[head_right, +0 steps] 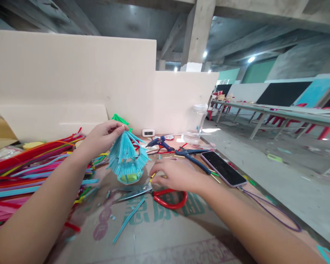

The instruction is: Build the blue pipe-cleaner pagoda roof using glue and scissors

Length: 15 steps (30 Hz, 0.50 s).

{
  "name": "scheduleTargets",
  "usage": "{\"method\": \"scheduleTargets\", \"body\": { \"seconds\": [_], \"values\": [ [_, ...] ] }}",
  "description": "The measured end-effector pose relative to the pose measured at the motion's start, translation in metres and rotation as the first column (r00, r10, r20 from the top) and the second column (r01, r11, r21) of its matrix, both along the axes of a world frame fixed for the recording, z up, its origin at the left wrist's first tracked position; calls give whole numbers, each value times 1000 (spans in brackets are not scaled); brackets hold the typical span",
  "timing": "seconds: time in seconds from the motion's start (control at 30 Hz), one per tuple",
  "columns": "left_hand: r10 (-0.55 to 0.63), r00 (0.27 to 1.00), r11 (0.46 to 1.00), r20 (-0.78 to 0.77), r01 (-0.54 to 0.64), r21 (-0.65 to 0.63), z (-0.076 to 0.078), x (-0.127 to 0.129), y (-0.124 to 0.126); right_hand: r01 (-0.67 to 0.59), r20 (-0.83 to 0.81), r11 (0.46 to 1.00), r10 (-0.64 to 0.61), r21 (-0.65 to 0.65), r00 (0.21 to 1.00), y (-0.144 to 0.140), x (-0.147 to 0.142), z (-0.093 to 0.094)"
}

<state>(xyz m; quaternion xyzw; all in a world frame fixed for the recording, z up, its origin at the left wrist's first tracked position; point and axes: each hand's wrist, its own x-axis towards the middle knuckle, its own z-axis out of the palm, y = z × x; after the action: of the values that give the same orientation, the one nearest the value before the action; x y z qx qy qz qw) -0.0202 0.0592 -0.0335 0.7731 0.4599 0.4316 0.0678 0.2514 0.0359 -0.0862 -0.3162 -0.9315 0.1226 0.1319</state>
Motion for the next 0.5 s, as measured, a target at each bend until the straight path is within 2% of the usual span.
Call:
{"method": "scheduleTargets", "body": {
  "seconds": [0.13, 0.27, 0.33, 0.5],
  "values": [
    [-18, 1000, 999, 5, 18, -26, 1, -1, -2, 186, -272, 982, -175, 15, 946, 1, -20, 3],
    [-23, 1000, 999, 4, 23, -29, 2, 0, -4, 229, -472, 973, -219, -37, 854, 12, -47, 11],
    [-22, 1000, 999, -1, 22, -31, 3, 1, -4, 223, -501, 973, -223, -61, 836, 19, -58, 15],
    [-29, 999, 999, -16, 28, -23, 3, -1, -3, 150, -437, 975, -208, -163, 875, 30, -72, 17]
  ]
}}
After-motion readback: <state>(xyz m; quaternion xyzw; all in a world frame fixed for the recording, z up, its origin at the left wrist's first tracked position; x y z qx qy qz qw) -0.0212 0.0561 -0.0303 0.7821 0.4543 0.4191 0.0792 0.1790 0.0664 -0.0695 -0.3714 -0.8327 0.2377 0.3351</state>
